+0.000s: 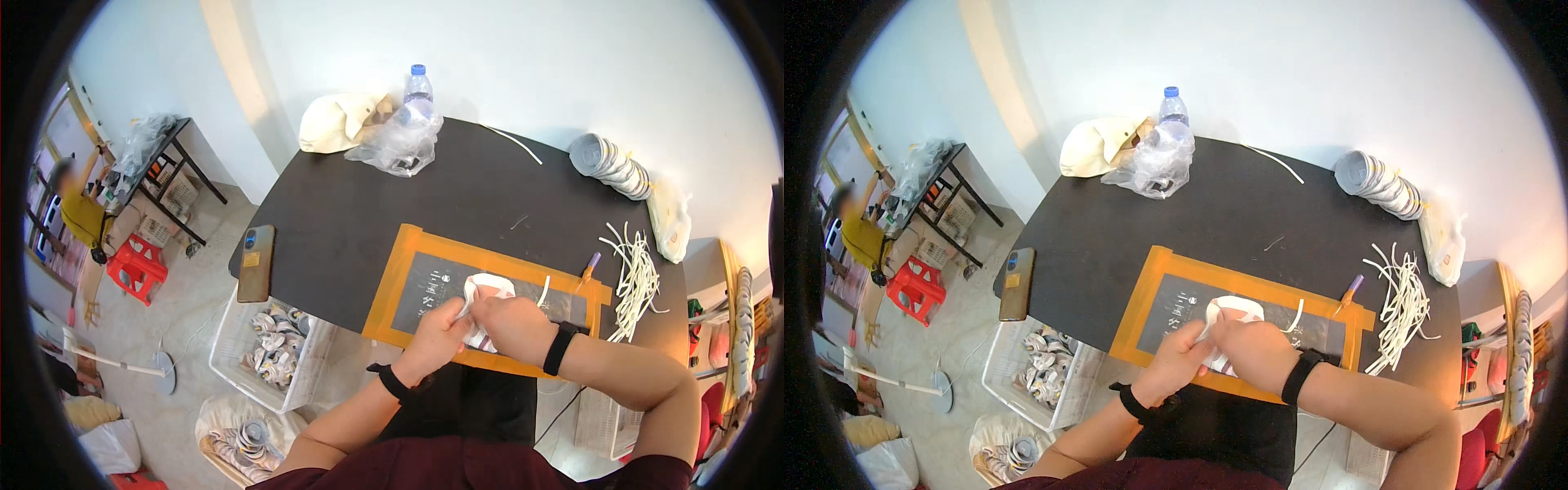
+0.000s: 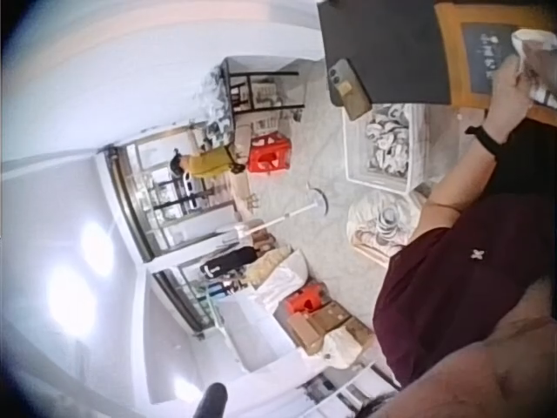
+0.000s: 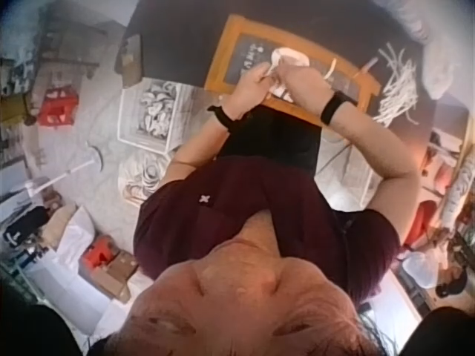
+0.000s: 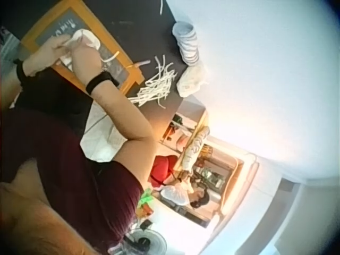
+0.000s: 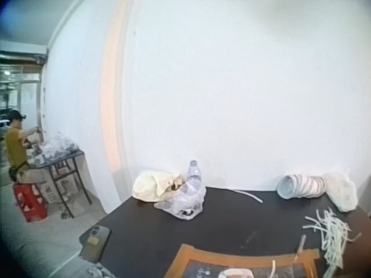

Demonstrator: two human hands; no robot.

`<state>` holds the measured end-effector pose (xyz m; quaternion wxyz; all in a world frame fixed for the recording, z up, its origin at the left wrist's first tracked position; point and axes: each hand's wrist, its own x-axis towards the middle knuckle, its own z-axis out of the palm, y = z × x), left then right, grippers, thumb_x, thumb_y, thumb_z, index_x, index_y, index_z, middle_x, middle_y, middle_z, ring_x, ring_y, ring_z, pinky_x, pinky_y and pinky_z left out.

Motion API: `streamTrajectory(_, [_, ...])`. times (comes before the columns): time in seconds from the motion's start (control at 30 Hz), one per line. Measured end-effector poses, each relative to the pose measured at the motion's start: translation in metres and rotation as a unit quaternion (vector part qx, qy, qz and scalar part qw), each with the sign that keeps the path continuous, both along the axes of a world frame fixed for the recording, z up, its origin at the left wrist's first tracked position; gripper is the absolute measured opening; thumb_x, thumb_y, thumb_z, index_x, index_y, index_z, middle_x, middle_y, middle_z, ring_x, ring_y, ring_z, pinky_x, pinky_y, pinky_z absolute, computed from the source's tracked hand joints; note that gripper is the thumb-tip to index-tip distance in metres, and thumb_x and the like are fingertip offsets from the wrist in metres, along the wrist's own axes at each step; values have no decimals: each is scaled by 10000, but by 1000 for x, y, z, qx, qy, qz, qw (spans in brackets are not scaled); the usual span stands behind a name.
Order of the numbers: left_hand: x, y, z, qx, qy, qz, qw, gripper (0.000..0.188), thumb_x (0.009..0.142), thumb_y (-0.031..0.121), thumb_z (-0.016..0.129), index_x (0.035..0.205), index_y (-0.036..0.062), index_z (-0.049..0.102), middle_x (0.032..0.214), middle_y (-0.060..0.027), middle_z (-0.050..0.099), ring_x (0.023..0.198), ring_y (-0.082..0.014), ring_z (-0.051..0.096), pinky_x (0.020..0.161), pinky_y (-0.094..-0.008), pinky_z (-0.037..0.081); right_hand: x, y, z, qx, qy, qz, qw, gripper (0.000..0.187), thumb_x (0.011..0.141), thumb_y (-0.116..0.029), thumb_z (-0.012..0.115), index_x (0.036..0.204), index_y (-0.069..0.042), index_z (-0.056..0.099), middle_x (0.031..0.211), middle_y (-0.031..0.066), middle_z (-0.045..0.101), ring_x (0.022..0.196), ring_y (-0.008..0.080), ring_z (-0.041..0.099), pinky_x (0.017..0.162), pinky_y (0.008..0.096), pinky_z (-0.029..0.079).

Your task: Assembling a shoe upper by threading white strips through designated slots.

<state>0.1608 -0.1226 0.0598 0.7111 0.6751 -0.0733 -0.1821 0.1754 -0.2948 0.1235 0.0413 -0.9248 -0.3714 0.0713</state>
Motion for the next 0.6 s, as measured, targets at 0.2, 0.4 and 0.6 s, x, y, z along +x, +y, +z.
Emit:
streamTrajectory(0.2, [1,3,2,3,17,-24,1000,88,990,94,505,967,34,565,780,-12,562,592,-69,509,531,-226,401,-2,1,-3,61,41,-120,990,111,851,-96,582,911,-4,596,909,187,659,793,344,686,675,389,566])
streamTrajectory(0.4, [5,4,-9,-18,24,-49,998,103,992,110,509,989,29,572,785,-11,568,593,-68,507,537,-225,408,2,-1,0,32,53,-68,996,137,842,-84,588,945,4,602,972,203,656,822,372,674,731,399,555])
streamTrajectory(0.6, [2,3,-9,-2,20,-49,999,116,987,116,523,1029,29,588,803,-9,588,596,-67,511,541,-226,418,-2,0,-3,45,61,-69,995,200,856,-80,573,1022,29,593,966,205,621,872,369,668,756,415,552])
